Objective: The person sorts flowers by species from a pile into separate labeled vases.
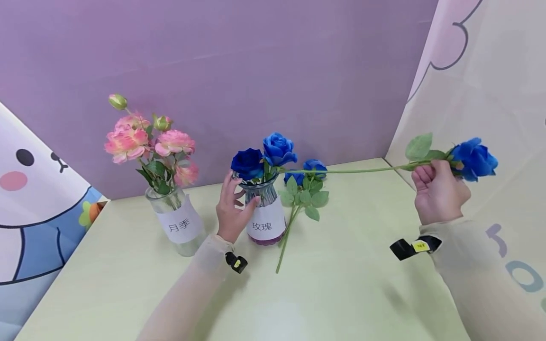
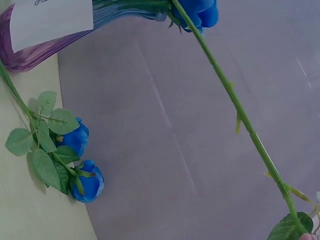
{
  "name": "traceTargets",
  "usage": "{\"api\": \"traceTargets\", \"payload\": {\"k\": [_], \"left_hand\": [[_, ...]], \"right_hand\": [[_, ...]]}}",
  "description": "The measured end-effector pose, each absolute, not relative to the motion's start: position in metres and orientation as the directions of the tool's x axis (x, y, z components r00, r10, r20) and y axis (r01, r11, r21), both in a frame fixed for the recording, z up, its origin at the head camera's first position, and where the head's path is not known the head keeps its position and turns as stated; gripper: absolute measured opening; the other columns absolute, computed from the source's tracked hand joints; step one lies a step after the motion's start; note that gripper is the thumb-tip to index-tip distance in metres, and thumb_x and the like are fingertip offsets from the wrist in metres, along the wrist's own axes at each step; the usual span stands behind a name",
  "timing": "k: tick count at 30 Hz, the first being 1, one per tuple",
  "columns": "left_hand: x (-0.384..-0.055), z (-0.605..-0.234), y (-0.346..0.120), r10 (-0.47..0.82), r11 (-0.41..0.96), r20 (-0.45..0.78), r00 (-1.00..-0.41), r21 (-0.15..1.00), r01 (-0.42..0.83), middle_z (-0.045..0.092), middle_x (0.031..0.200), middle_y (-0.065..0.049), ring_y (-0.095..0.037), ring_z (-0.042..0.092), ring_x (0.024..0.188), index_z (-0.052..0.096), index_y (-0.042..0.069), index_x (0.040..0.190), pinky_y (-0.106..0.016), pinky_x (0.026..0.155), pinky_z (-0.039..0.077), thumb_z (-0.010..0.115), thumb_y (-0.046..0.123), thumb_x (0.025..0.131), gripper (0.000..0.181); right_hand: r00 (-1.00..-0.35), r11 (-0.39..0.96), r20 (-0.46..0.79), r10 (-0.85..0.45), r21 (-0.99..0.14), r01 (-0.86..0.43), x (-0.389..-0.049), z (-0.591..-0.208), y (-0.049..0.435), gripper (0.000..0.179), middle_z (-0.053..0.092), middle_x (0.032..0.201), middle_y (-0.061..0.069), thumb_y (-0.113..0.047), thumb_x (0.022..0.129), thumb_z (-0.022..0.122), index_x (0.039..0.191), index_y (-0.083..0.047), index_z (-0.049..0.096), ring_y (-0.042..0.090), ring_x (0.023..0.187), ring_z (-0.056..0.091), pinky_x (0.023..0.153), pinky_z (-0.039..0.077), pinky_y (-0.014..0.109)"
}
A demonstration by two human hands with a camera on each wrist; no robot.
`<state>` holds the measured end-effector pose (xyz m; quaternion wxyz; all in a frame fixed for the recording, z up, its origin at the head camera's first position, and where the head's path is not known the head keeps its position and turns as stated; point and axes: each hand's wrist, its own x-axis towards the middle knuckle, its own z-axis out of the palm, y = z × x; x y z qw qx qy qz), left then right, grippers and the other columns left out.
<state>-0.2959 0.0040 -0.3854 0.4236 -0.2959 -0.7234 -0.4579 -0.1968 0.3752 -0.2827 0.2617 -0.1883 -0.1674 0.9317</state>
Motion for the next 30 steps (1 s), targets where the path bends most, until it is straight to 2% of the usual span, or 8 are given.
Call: {"api": "traceTargets", "payload": {"k": [8, 14, 21, 30], "left_hand": [[-0.293, -0.380, 0.002, 0.023, 0.405, 0.875, -0.484, 0.434, 0.805, 0.047, 0.137, -0.027, -0.036, 0.069, 0.085, 0.055, 0.001, 0.113, -0.040, 0.053, 0.057, 0.082, 0.006, 0.071, 0.050], [-0.291, -0.379, 0.000, 0.007, 0.404, 0.856, -0.517, 0.470, 0.784, 0.048, 0.136, -0.025, -0.035, 0.069, 0.084, 0.055, 0.002, 0.109, -0.039, 0.053, 0.057, 0.082, 0.004, 0.070, 0.047], [-0.289, -0.379, 0.002, 0.028, 0.411, 0.849, -0.527, 0.471, 0.781, 0.047, 0.137, -0.025, -0.035, 0.069, 0.085, 0.055, 0.002, 0.110, -0.036, 0.051, 0.056, 0.081, 0.007, 0.073, 0.046], [-0.289, -0.378, 0.002, 0.035, 0.412, 0.856, -0.515, 0.457, 0.788, 0.047, 0.137, -0.026, -0.035, 0.069, 0.086, 0.055, 0.002, 0.110, -0.035, 0.051, 0.056, 0.081, 0.007, 0.073, 0.046]], "right_hand": [[-0.754, -0.639, -0.066, 0.654, -0.582, -0.503, -0.210, -0.235, 0.349, 0.016, 0.058, 0.063, 0.012, 0.004, 0.090, 0.060, 0.101, -0.003, 0.053, 0.023, 0.049, 0.059, 0.050, 0.057, 0.031], [-0.749, -0.504, 0.098, 0.655, -0.682, -0.530, -0.224, -0.201, 0.328, 0.012, 0.065, 0.064, 0.014, 0.009, 0.085, 0.064, 0.094, 0.003, 0.058, 0.023, 0.049, 0.065, 0.048, 0.056, 0.031], [-0.754, -0.444, 0.187, 0.629, -0.710, -0.546, -0.238, -0.179, 0.313, 0.011, 0.064, 0.061, 0.014, 0.010, 0.080, 0.068, 0.085, 0.006, 0.060, 0.022, 0.048, 0.065, 0.050, 0.057, 0.031], [-0.755, -0.431, 0.242, 0.609, -0.699, -0.571, -0.253, -0.158, 0.281, 0.010, 0.068, 0.068, 0.013, 0.004, 0.080, 0.072, 0.086, 0.004, 0.064, 0.021, 0.053, 0.066, 0.051, 0.057, 0.028]]}}
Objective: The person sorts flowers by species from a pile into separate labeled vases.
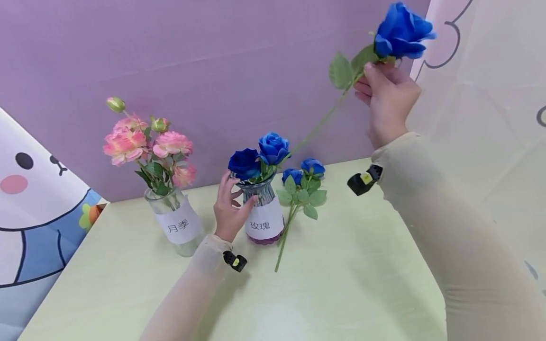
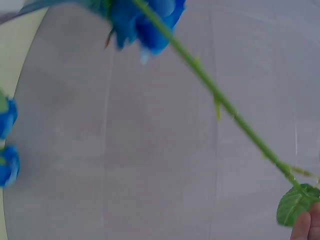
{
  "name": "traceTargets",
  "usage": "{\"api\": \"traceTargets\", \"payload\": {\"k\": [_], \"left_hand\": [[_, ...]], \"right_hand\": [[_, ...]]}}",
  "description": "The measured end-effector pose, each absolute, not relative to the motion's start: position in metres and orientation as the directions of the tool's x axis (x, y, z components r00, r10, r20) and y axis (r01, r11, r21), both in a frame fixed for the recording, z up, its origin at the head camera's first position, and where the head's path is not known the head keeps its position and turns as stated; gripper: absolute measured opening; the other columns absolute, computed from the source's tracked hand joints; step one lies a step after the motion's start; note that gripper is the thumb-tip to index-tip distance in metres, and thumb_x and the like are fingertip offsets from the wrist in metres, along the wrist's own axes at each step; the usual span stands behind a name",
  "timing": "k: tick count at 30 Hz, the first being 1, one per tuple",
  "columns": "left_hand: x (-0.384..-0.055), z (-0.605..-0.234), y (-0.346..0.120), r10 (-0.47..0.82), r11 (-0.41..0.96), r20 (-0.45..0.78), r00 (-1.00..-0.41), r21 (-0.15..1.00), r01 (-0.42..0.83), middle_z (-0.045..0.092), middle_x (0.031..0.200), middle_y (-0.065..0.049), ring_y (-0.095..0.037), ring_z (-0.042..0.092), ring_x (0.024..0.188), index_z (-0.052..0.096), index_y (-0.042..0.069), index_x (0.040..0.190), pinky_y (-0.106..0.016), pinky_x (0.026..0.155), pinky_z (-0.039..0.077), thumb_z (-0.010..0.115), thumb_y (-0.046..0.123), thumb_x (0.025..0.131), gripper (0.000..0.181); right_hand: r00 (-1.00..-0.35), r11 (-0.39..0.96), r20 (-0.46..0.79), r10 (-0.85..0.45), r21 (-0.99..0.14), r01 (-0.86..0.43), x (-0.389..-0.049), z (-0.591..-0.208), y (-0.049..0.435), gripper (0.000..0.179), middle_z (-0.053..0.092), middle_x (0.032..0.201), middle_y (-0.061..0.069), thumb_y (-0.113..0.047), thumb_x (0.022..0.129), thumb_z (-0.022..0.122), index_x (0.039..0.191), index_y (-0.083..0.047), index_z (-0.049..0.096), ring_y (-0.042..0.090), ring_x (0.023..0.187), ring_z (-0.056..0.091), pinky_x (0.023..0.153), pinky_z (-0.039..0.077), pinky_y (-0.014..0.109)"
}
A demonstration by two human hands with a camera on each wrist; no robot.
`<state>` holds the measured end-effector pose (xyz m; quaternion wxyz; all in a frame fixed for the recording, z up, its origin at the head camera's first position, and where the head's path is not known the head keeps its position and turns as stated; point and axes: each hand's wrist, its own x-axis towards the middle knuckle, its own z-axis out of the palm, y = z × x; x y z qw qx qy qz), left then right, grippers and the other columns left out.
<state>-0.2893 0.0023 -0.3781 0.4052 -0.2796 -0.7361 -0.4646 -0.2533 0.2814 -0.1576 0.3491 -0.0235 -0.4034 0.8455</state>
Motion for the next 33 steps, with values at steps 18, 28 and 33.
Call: {"api": "traceTargets", "payload": {"k": [18, 28, 33], "left_hand": [[-0.290, -0.382, -0.001, 0.038, 0.412, 0.869, -0.493, 0.436, 0.800, 0.047, 0.136, -0.028, -0.035, 0.070, 0.083, 0.054, 0.001, 0.110, -0.035, 0.052, 0.057, 0.082, 0.006, 0.072, 0.048], [-0.290, -0.380, -0.001, 0.043, 0.406, 0.871, -0.489, 0.432, 0.805, 0.046, 0.136, -0.028, -0.035, 0.069, 0.083, 0.054, 0.001, 0.111, -0.039, 0.055, 0.058, 0.081, 0.005, 0.072, 0.048], [-0.290, -0.381, 0.000, 0.043, 0.405, 0.868, -0.495, 0.438, 0.802, 0.047, 0.136, -0.027, -0.035, 0.070, 0.084, 0.054, 0.001, 0.111, -0.036, 0.057, 0.059, 0.081, 0.003, 0.072, 0.048]], "right_hand": [[-0.811, -0.511, 0.294, 0.505, -0.655, -0.556, -0.267, -0.162, 0.218, 0.010, 0.067, 0.072, 0.014, 0.002, 0.081, 0.073, 0.088, 0.003, 0.066, 0.021, 0.054, 0.065, 0.053, 0.057, 0.027], [-0.818, -0.520, 0.275, 0.506, -0.659, -0.543, -0.275, -0.177, 0.198, 0.008, 0.067, 0.075, 0.013, 0.002, 0.085, 0.069, 0.093, 0.002, 0.066, 0.021, 0.059, 0.066, 0.056, 0.058, 0.031], [-0.807, -0.440, 0.278, 0.521, -0.723, -0.532, -0.276, -0.180, 0.193, 0.004, 0.068, 0.081, 0.013, 0.000, 0.085, 0.069, 0.088, 0.000, 0.067, 0.022, 0.063, 0.067, 0.057, 0.059, 0.030]]}}
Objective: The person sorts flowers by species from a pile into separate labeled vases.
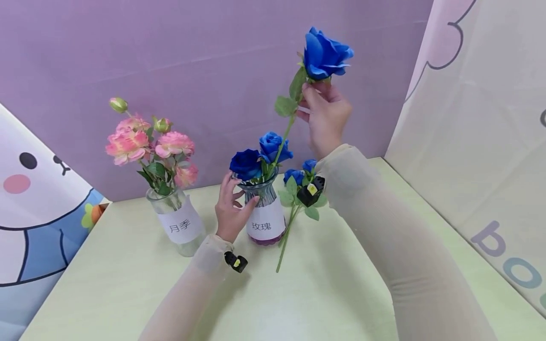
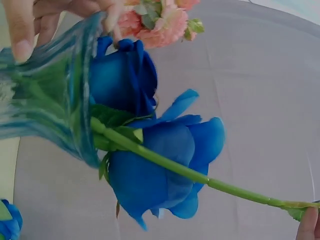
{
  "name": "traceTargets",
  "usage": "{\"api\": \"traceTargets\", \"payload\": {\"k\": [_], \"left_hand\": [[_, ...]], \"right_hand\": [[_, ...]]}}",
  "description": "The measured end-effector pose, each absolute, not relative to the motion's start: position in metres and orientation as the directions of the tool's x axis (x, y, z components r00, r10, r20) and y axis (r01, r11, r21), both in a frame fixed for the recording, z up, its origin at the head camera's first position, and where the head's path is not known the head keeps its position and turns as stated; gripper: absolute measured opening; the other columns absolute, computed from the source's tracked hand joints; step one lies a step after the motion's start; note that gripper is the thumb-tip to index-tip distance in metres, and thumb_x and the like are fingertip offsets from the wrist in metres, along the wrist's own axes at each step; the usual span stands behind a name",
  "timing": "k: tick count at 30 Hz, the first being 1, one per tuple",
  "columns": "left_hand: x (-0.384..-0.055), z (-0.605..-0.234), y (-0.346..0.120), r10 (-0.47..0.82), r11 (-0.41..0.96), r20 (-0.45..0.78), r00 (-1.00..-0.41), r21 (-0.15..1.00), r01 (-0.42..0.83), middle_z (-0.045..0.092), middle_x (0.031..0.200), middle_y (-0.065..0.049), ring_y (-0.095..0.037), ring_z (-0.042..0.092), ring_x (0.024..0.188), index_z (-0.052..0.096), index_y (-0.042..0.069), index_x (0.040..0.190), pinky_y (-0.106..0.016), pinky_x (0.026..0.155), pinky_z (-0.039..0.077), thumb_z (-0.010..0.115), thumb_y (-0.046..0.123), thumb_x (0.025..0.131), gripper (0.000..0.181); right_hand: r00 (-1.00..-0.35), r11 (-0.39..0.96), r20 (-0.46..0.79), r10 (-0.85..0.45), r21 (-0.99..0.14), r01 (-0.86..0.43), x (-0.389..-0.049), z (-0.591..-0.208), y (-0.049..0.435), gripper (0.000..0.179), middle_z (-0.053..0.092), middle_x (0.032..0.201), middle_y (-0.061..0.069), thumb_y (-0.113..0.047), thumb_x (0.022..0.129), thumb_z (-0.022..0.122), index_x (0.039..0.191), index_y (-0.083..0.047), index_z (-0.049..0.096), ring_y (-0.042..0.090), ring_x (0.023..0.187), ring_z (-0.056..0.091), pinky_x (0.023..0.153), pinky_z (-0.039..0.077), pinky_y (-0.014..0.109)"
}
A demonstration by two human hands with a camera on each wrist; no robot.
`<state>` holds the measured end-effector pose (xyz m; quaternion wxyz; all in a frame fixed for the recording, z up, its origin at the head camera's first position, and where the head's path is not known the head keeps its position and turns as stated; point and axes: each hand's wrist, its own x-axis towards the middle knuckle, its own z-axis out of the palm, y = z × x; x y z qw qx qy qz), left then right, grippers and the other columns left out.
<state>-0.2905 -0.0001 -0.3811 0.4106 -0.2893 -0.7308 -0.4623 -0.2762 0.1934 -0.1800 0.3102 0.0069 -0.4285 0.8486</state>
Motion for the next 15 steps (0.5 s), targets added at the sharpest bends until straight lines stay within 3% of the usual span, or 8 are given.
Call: {"api": "traceTargets", "payload": {"k": [8, 15], "left_hand": [[-0.291, -0.381, 0.000, 0.042, 0.395, 0.870, -0.491, 0.437, 0.808, 0.047, 0.137, -0.027, -0.035, 0.069, 0.084, 0.054, 0.000, 0.111, -0.040, 0.061, 0.059, 0.081, 0.003, 0.072, 0.048], [-0.289, -0.380, -0.001, 0.043, 0.403, 0.869, -0.494, 0.437, 0.804, 0.046, 0.137, -0.027, -0.035, 0.069, 0.084, 0.054, 0.000, 0.111, -0.037, 0.060, 0.059, 0.081, 0.005, 0.073, 0.047]], "right_hand": [[-0.812, -0.304, 0.297, 0.503, -0.819, -0.487, -0.276, -0.187, 0.186, 0.006, 0.069, 0.081, 0.011, -0.003, 0.085, 0.069, 0.081, -0.002, 0.065, 0.020, 0.065, 0.067, 0.056, 0.058, 0.028], [-0.822, -0.271, 0.270, 0.502, -0.853, -0.446, -0.278, -0.194, 0.183, 0.006, 0.067, 0.074, 0.007, -0.003, 0.084, 0.070, 0.088, 0.001, 0.068, 0.016, 0.058, 0.063, 0.059, 0.057, 0.024]]}}
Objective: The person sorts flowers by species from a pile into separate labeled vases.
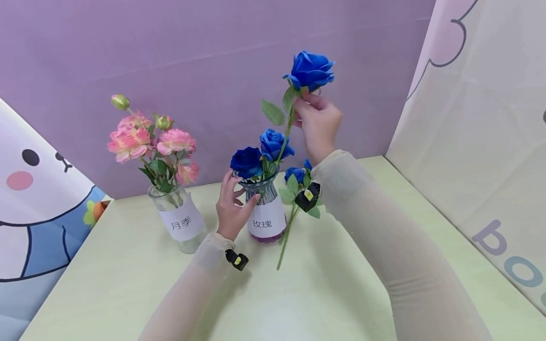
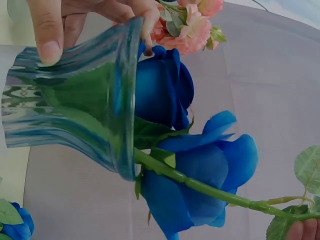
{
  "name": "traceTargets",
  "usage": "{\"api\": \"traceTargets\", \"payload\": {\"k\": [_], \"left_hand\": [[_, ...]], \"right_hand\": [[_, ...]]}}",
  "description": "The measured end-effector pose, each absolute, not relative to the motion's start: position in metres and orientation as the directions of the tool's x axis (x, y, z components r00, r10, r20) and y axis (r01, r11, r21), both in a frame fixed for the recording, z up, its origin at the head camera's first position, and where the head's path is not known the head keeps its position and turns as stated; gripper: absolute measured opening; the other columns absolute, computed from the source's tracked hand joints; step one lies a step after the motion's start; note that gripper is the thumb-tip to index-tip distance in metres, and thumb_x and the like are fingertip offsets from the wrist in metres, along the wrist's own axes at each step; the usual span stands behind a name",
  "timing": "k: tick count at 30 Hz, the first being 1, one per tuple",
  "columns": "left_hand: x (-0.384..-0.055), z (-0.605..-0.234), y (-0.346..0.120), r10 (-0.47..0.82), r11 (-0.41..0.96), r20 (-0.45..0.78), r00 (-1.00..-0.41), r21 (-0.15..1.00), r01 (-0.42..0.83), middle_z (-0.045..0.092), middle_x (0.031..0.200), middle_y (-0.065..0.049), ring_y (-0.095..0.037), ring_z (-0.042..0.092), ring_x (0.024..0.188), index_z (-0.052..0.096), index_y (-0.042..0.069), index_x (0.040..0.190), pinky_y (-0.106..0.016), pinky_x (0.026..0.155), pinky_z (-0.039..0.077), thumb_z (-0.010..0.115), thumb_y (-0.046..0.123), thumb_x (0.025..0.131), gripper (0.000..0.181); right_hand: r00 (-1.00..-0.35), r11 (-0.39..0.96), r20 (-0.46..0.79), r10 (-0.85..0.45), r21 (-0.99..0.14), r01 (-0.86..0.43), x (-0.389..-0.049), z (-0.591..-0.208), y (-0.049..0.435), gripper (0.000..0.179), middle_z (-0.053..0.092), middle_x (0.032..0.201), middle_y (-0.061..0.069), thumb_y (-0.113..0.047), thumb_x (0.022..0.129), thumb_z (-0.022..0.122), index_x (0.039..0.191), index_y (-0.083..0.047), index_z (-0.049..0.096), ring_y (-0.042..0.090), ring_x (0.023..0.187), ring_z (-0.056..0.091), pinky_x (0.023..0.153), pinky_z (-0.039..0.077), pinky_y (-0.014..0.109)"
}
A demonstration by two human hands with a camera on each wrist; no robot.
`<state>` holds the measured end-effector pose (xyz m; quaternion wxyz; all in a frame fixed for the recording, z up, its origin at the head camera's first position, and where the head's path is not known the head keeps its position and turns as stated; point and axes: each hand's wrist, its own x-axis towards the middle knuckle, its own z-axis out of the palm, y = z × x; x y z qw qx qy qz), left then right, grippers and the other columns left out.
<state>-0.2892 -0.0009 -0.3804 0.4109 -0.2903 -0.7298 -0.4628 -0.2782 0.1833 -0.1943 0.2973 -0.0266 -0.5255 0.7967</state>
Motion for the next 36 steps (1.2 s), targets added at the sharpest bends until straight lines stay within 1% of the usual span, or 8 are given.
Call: {"api": "traceTargets", "payload": {"k": [4, 8, 14, 19, 24, 27, 31, 36], "left_hand": [[-0.289, -0.381, -0.001, 0.047, 0.406, 0.865, -0.500, 0.441, 0.801, 0.046, 0.137, -0.027, -0.035, 0.069, 0.084, 0.053, 0.000, 0.112, -0.037, 0.062, 0.059, 0.080, 0.005, 0.074, 0.047], [-0.290, -0.381, -0.002, 0.046, 0.410, 0.863, -0.503, 0.443, 0.798, 0.046, 0.137, -0.027, -0.035, 0.069, 0.084, 0.053, 0.000, 0.112, -0.037, 0.062, 0.059, 0.080, 0.005, 0.074, 0.047], [-0.290, -0.382, -0.002, 0.053, 0.419, 0.869, -0.493, 0.428, 0.800, 0.046, 0.136, -0.027, -0.034, 0.069, 0.083, 0.053, 0.001, 0.111, -0.036, 0.059, 0.059, 0.081, 0.006, 0.073, 0.048], [-0.291, -0.382, -0.001, 0.056, 0.420, 0.874, -0.484, 0.419, 0.805, 0.046, 0.136, -0.028, -0.034, 0.069, 0.083, 0.053, 0.001, 0.111, -0.036, 0.061, 0.059, 0.081, 0.007, 0.073, 0.048], [-0.291, -0.384, -0.001, 0.052, 0.419, 0.877, -0.478, 0.415, 0.808, 0.046, 0.136, -0.029, -0.034, 0.069, 0.082, 0.053, 0.000, 0.111, -0.037, 0.063, 0.059, 0.081, 0.008, 0.074, 0.046], [-0.291, -0.385, -0.001, 0.051, 0.414, 0.877, -0.477, 0.416, 0.810, 0.046, 0.136, -0.028, -0.034, 0.069, 0.082, 0.053, 0.000, 0.111, -0.037, 0.066, 0.059, 0.080, 0.007, 0.074, 0.046], [-0.291, -0.385, -0.001, 0.048, 0.412, 0.876, -0.480, 0.420, 0.808, 0.046, 0.135, -0.029, -0.034, 0.069, 0.082, 0.053, -0.001, 0.111, -0.038, 0.066, 0.059, 0.081, 0.006, 0.074, 0.046], [-0.292, -0.382, 0.000, 0.050, 0.397, 0.875, -0.482, 0.425, 0.814, 0.046, 0.135, -0.030, -0.036, 0.069, 0.083, 0.053, -0.001, 0.111, -0.040, 0.068, 0.059, 0.081, 0.004, 0.073, 0.047]], "right_hand": [[-0.831, -0.255, 0.270, 0.486, -0.866, -0.430, -0.278, -0.198, 0.181, 0.009, 0.067, 0.079, 0.008, -0.002, 0.085, 0.069, 0.093, 0.000, 0.068, 0.016, 0.060, 0.062, 0.063, 0.058, 0.025], [-0.833, -0.233, 0.275, 0.480, -0.875, -0.424, -0.279, -0.201, 0.178, 0.011, 0.067, 0.078, 0.007, -0.002, 0.085, 0.068, 0.095, 0.000, 0.067, 0.015, 0.060, 0.061, 0.060, 0.058, 0.025], [-0.829, -0.183, 0.282, 0.483, -0.893, -0.411, -0.279, -0.206, 0.174, 0.011, 0.067, 0.077, 0.007, -0.003, 0.085, 0.069, 0.094, 0.001, 0.066, 0.015, 0.061, 0.063, 0.060, 0.058, 0.024], [-0.825, -0.126, 0.302, 0.477, -0.906, -0.404, -0.279, -0.212, 0.170, 0.012, 0.068, 0.079, 0.007, -0.005, 0.085, 0.069, 0.094, 0.002, 0.067, 0.015, 0.062, 0.064, 0.062, 0.058, 0.023], [-0.839, -0.119, 0.298, 0.456, -0.913, -0.389, -0.279, -0.220, 0.167, 0.011, 0.069, 0.082, 0.008, -0.007, 0.085, 0.070, 0.092, 0.001, 0.066, 0.015, 0.062, 0.063, 0.065, 0.058, 0.025], [-0.843, -0.131, 0.304, 0.445, -0.909, -0.397, -0.280, -0.228, 0.166, 0.010, 0.068, 0.081, 0.007, -0.007, 0.085, 0.070, 0.090, -0.001, 0.064, 0.015, 0.062, 0.063, 0.064, 0.057, 0.024], [-0.830, -0.097, 0.357, 0.428, -0.895, -0.435, -0.280, -0.237, 0.164, 0.007, 0.067, 0.076, 0.002, -0.005, 0.086, 0.068, 0.090, 0.000, 0.064, 0.013, 0.061, 0.063, 0.063, 0.057, 0.024], [-0.810, 0.024, 0.452, 0.374, -0.877, -0.479, -0.280, -0.244, 0.162, 0.015, 0.066, 0.073, -0.002, -0.006, 0.087, 0.067, 0.093, 0.007, 0.065, 0.011, 0.063, 0.065, 0.066, 0.058, 0.026]]}}
